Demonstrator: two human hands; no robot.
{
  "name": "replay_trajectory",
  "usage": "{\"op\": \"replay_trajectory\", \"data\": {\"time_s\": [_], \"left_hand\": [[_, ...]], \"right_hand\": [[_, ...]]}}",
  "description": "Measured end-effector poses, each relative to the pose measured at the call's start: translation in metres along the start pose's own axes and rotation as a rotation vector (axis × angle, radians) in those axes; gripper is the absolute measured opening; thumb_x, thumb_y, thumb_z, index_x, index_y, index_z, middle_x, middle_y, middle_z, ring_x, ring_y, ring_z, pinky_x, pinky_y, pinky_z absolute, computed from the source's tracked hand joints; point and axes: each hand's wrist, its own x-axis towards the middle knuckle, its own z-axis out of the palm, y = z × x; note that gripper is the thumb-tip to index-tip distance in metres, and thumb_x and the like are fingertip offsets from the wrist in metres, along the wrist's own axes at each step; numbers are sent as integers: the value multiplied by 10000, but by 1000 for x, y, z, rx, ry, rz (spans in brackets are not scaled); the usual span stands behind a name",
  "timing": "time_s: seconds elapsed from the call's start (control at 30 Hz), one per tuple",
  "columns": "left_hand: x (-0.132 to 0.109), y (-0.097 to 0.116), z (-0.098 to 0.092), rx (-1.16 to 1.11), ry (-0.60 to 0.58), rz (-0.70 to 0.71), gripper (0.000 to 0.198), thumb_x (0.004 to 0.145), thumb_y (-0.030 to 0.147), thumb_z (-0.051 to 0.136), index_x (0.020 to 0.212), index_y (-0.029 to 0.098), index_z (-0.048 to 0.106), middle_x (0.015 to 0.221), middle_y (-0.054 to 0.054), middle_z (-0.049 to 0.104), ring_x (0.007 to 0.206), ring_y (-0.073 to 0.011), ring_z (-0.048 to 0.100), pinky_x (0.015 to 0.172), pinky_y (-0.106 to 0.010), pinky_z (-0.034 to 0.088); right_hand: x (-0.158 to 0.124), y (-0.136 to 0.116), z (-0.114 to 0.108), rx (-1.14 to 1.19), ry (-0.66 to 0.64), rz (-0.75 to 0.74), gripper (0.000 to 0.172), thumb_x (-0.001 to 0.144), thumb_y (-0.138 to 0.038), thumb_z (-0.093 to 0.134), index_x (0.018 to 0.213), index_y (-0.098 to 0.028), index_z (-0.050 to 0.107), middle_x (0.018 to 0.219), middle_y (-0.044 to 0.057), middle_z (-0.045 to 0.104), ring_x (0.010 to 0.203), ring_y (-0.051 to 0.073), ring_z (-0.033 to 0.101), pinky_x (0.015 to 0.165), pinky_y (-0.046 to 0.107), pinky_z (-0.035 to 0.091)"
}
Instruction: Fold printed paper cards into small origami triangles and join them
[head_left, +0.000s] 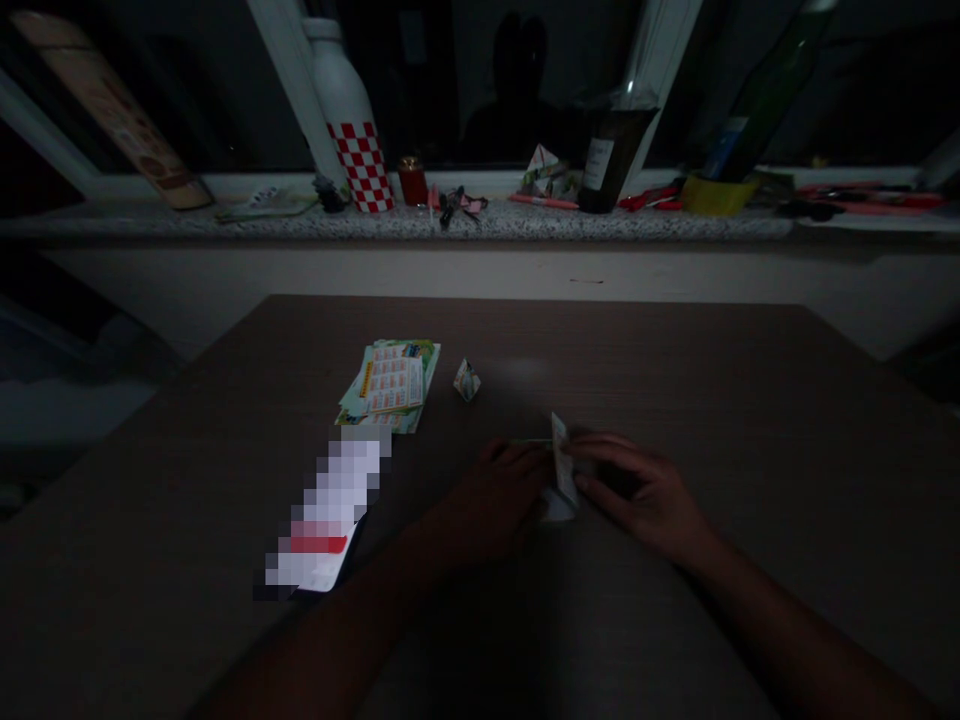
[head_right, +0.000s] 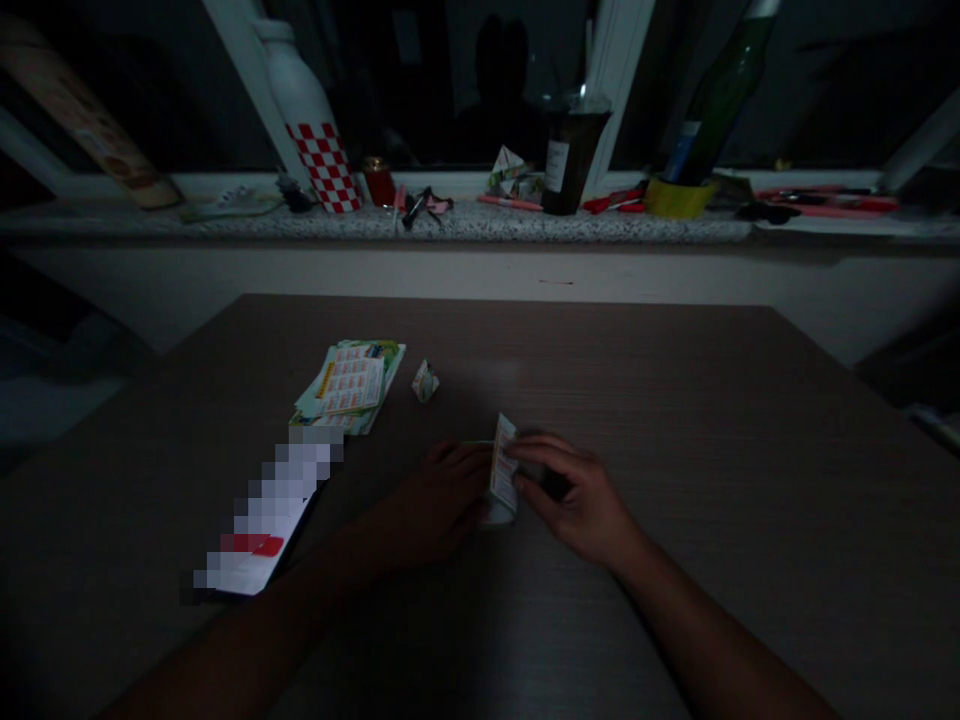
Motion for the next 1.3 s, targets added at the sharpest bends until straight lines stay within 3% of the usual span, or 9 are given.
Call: {"op": "replay_trajectory", "data": {"time_s": [0.17, 0.53, 0.73, 0.87, 1.3], "left_hand": [[2, -1, 4, 34, -17, 37, 313, 896, 174, 472, 1205, 155, 519, 1325, -112, 517, 1275, -244, 412, 1083, -429, 277], [2, -1, 4, -68, 18, 37, 320, 853, 159, 531, 1172, 187, 530, 1302, -90, 530, 1251, -236, 443, 1085, -416, 311], [-12, -18, -9, -49, 108, -112, 419, 886, 157, 492, 1300, 219, 466, 1356, -67, 494, 1253, -203, 444, 1063, -383, 357], [-16, -23, -14, 49, 113, -234, 371, 865, 184, 529, 1235, 168, 535, 1292, -95, 535, 1189, -235, 490, 1030, -403, 390], [-11, -19, -9, 110, 106, -225, 320, 883, 249, 519, 1184, 168, 586, 1254, -103, 540, 1160, -246, 491, 1014, -413, 388]], "right_hand": [[0, 4, 2, -48, -34, -76, 290, 833, -174, 631, 1117, -232, 643, 1114, 87, 656, 1070, 227, 602, 925, 402, 501], [-1, 6, 3, -78, -119, -71, 383, 839, -159, 613, 1212, -238, 571, 1236, 95, 568, 1173, 233, 526, 1001, 426, 442], [-2, 8, 3, -83, -147, -58, 391, 841, -170, 613, 1223, -233, 561, 1246, 98, 560, 1181, 227, 521, 1010, 412, 438], [-3, 9, 3, -90, -157, -45, 386, 839, -182, 619, 1218, -230, 567, 1261, 98, 554, 1195, 229, 513, 1018, 413, 434], [-3, 9, 5, -147, -226, -125, 361, 839, -153, 595, 1192, -230, 591, 1243, 92, 609, 1261, 248, 469, 1035, 486, 417]]}}
